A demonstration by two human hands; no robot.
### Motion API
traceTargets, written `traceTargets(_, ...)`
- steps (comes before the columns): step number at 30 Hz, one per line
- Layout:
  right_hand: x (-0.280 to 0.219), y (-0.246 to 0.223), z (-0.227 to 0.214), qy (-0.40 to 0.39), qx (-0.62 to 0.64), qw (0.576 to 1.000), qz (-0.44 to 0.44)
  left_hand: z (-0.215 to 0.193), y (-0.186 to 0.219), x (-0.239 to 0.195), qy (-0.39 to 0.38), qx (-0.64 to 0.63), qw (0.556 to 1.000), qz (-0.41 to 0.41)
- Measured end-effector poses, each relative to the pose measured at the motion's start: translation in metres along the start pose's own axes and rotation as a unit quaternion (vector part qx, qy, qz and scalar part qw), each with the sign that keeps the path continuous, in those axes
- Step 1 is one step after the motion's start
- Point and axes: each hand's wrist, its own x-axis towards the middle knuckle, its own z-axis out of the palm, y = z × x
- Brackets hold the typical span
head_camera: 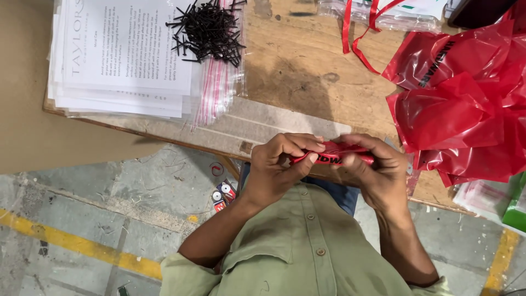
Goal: Packaging hardware components into red plastic bags using ribbons.
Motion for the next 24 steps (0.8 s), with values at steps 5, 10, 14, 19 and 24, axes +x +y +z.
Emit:
traceTargets(5, 0.003, 0.006, -0.008, -0.057, -0.101, 0.992, -0.041, -0.001, -0.003, 0.001, -0.018, -0.038, 0.999, -0.005)
traceTargets(10, 0.001, 0.016, -0.011, -0.034, -0.059, 0.997, -0.044, 0.004, 0.017, 0.014, -0.032, -0.051, 0.998, -0.008)
traceTargets(14, 0.002, 0.022, -0.014, -0.024, -0.039, 0.997, -0.055, 0.003, 0.024, 0.014, -0.026, 0.128, 0.991, -0.026)
traceTargets(19, 0.001, 0.020, -0.009, -0.047, -0.013, 0.996, -0.072, 0.003, 0.016, 0.008, -0.009, 0.141, 0.986, -0.090)
traceTargets(24, -0.005, 0.027, -0.008, -0.007, 0.049, 0.997, -0.064, 0.004, 0.016, 0.011, -0.003, 0.092, 0.991, -0.092)
